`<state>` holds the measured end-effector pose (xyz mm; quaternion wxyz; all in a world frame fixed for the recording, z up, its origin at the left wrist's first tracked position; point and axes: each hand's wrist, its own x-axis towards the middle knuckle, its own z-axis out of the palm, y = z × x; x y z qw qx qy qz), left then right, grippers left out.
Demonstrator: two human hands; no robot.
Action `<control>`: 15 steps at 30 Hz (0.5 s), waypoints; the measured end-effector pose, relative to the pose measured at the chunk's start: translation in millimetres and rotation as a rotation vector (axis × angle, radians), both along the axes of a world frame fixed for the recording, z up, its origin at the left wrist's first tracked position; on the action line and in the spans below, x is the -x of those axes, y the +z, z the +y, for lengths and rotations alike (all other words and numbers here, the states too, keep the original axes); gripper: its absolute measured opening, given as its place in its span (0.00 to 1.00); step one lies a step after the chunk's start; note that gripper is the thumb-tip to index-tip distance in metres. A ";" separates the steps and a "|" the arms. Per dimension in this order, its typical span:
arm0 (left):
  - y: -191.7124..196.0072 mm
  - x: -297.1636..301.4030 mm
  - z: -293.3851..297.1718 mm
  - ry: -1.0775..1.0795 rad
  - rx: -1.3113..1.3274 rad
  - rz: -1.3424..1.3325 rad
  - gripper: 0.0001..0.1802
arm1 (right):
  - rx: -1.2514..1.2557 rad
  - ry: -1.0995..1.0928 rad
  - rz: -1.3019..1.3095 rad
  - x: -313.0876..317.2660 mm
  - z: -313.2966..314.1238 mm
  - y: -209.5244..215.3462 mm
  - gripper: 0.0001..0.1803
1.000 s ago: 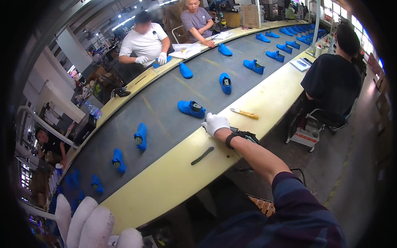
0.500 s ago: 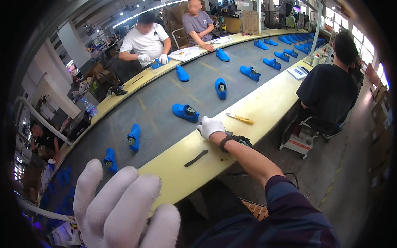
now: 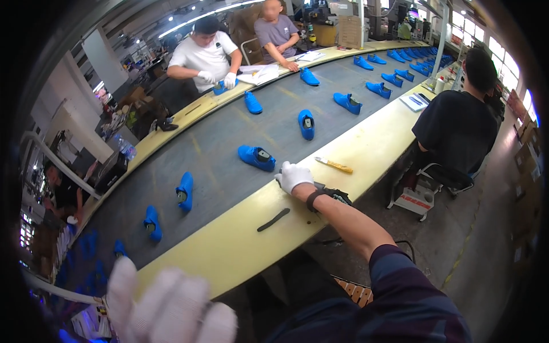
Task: Trim excess material and clean the edges of shoes on an assembly line.
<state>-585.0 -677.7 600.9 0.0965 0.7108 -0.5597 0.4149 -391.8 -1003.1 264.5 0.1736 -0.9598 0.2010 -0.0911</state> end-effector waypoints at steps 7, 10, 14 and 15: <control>-63.1 -50.9 28.2 0.005 0.339 -0.091 0.17 | 0.031 0.006 -0.025 -14.6 -2.6 -15.0 0.25; -62.7 -42.6 43.6 0.061 0.309 -0.025 0.17 | 0.072 0.017 -0.061 -15.9 -8.5 -8.9 0.25; -74.7 -40.8 64.9 0.154 0.280 0.046 0.16 | 0.001 0.050 -0.075 -28.3 -3.8 -37.6 0.25; -74.1 -42.7 63.8 0.141 0.304 0.057 0.16 | -0.026 0.030 -0.108 -25.7 -19.6 -39.5 0.25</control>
